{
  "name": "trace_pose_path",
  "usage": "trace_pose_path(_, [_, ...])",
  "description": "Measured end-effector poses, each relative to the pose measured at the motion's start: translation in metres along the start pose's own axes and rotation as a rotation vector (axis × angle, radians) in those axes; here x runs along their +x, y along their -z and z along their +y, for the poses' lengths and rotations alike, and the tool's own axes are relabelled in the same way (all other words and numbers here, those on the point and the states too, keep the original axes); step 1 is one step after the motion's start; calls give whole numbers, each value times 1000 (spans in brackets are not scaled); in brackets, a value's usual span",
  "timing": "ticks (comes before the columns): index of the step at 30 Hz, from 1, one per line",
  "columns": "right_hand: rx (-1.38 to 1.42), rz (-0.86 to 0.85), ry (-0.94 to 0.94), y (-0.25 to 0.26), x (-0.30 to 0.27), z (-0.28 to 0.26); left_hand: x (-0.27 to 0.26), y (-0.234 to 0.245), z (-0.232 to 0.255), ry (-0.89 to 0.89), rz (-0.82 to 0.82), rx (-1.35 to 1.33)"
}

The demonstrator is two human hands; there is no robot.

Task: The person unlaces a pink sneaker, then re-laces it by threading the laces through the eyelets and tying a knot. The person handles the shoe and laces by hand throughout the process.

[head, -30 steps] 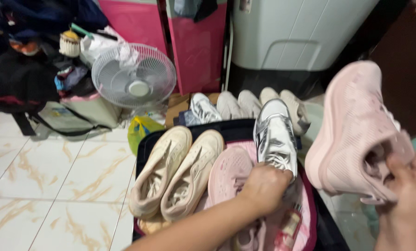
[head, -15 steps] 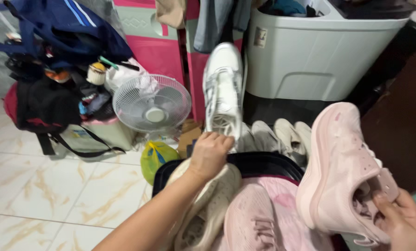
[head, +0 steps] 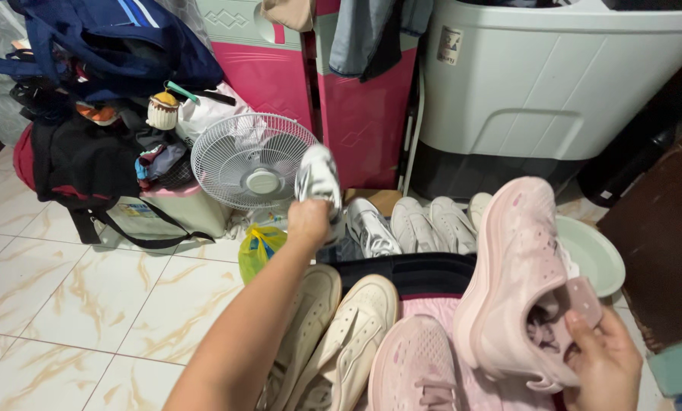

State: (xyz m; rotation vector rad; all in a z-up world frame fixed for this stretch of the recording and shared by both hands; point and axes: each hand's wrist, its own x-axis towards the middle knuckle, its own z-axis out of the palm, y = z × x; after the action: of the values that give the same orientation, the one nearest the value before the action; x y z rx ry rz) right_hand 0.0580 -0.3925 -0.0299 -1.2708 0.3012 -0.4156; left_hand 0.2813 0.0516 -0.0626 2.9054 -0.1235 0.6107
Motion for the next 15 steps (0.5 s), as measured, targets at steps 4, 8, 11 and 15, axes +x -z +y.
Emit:
trace_pose_path(4, [-98, -26, 27, 21, 22, 46, -8, -46, -9, 170, -224, 45])
trace_pose_path(8, [-144, -40, 24, 28, 31, 73, -21, -56, -1, 125, -347, 106])
trace_pose_path(11, [-117, 18, -96, 18, 24, 69, -22, -49, 7, 115, -439, 81])
trace_pose_path(15, [-97, 24, -81, -4, 15, 46, -22, -46, 7, 132, -520, 53])
